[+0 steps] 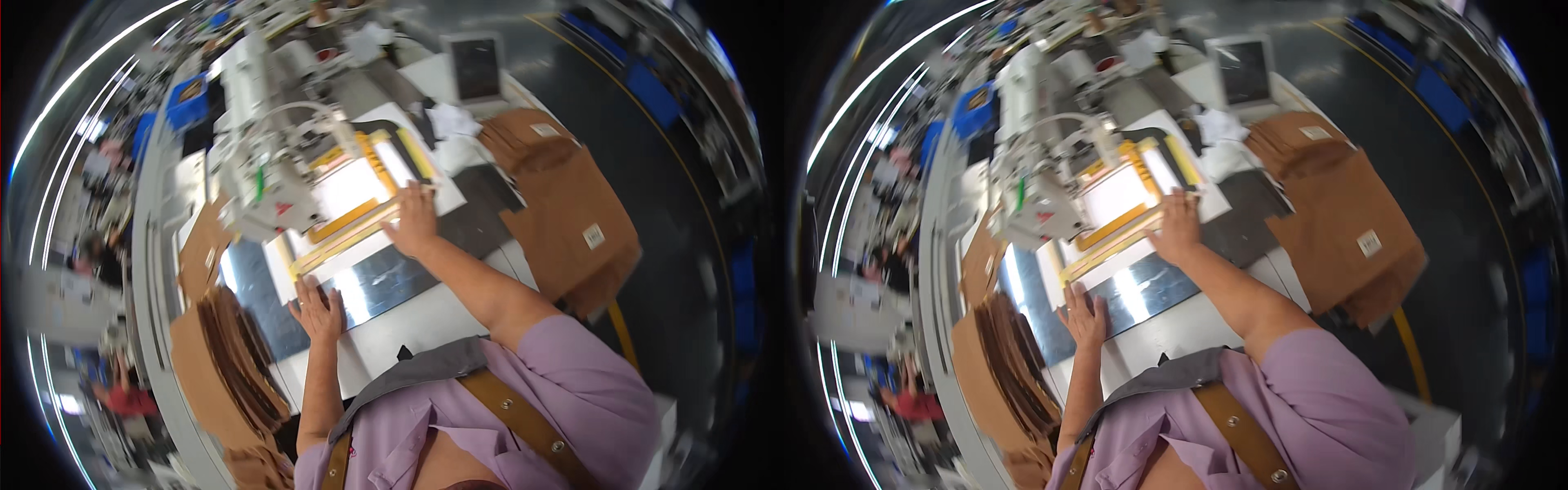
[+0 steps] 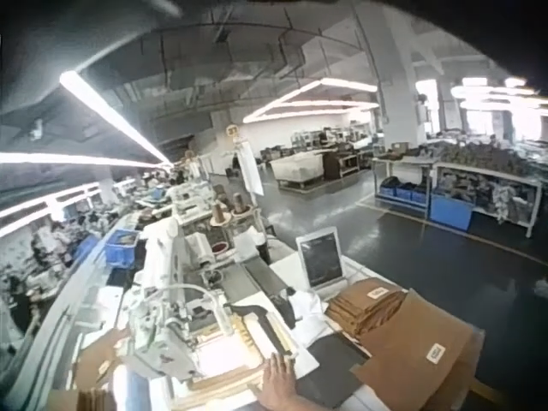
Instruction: Positioning leather pieces and patches into an automated sewing machine jig and initiating the stitch cycle.
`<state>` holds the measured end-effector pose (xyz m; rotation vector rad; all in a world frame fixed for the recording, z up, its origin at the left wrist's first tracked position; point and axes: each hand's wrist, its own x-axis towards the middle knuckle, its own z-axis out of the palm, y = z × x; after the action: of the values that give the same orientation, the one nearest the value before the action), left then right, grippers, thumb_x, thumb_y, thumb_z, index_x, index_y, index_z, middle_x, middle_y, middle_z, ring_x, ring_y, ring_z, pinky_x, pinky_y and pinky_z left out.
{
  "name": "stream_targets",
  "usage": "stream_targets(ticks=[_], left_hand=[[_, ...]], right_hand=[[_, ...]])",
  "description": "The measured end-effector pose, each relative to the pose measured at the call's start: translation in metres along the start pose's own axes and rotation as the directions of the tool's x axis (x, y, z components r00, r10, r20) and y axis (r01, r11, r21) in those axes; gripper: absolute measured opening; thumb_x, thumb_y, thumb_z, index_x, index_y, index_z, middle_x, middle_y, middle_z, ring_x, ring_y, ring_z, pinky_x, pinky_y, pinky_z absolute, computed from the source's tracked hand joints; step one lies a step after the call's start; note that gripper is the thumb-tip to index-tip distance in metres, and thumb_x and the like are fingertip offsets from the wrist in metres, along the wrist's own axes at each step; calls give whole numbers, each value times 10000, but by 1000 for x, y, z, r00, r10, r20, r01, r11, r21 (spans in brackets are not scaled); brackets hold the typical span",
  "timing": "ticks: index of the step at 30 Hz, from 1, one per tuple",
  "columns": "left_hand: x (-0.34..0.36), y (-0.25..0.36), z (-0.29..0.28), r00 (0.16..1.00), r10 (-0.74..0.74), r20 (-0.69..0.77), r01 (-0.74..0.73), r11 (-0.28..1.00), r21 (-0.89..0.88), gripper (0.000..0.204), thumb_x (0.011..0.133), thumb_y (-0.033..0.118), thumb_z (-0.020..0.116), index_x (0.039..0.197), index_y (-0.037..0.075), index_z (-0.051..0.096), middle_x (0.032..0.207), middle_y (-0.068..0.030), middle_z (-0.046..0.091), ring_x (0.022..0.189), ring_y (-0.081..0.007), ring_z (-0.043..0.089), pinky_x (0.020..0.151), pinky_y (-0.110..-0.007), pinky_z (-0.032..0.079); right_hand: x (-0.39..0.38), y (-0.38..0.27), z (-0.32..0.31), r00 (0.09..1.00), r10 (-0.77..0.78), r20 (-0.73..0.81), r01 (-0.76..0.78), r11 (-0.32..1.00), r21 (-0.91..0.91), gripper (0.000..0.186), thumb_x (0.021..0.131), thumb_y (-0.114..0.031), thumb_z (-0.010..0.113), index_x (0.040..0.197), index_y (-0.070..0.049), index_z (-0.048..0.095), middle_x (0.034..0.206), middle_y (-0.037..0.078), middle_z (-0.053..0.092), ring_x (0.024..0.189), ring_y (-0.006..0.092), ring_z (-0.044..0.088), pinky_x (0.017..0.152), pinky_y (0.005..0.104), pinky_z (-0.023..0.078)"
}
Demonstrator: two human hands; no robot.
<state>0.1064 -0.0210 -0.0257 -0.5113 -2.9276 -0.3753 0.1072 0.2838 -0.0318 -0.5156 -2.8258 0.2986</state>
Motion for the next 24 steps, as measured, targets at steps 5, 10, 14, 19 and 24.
stream_targets(ticks=[5, 10, 14, 19, 24], left_hand=[[-91, -53, -69, 964, -162, -210, 173, 984, 38, 452, 1003, 387, 598, 1351, 99, 619, 1526, -146, 510, 1404, -307, 491, 1181, -598, 235], [-127, -110, -174, 725, -309, -616, 407, 913, 21, 334, 914, 234, 728, 1194, 59, 681, 1194, -147, 720, 1107, -331, 673, 973, -439, 474], [-168, -199, -201, 579, -504, -641, 588, 803, -100, 306, 875, 234, 772, 1103, 33, 734, 1134, -159, 733, 1056, -358, 684, 918, -439, 523], [-185, -253, -195, 638, -727, -253, 634, 682, -365, 193, 829, 209, 797, 917, 36, 793, 937, -162, 755, 882, -380, 715, 832, -447, 572], [-166, -260, -198, 762, -576, -296, 616, 785, 59, 101, 777, 138, 759, 841, 67, 790, 857, -172, 746, 838, -346, 730, 788, -453, 579]], right_hand=[[1, 18, 13, 994, -22, -104, 33, 994, 107, 757, 930, -433, 681, 1431, 93, 467, 1518, 266, 449, 1516, 379, 288, 1262, 537, 162], [5, 34, 14, 999, -49, 24, 51, 993, -110, 841, 1010, -555, 496, 1497, 122, 396, 1600, 300, 351, 1541, 402, 240, 1253, 535, 148], [11, 23, 14, 993, -90, 74, 100, 985, -143, 845, 1023, -556, 473, 1518, 120, 361, 1627, 283, 314, 1547, 401, 228, 1261, 525, 138], [6, 27, 13, 988, -93, 123, 112, 981, -158, 821, 1031, -538, 478, 1538, 94, 345, 1636, 258, 312, 1555, 385, 216, 1273, 504, 130], [0, 38, 12, 982, -152, 111, 165, 979, -121, 764, 1040, -490, 495, 1542, 69, 358, 1635, 235, 329, 1554, 362, 230, 1271, 500, 152]])
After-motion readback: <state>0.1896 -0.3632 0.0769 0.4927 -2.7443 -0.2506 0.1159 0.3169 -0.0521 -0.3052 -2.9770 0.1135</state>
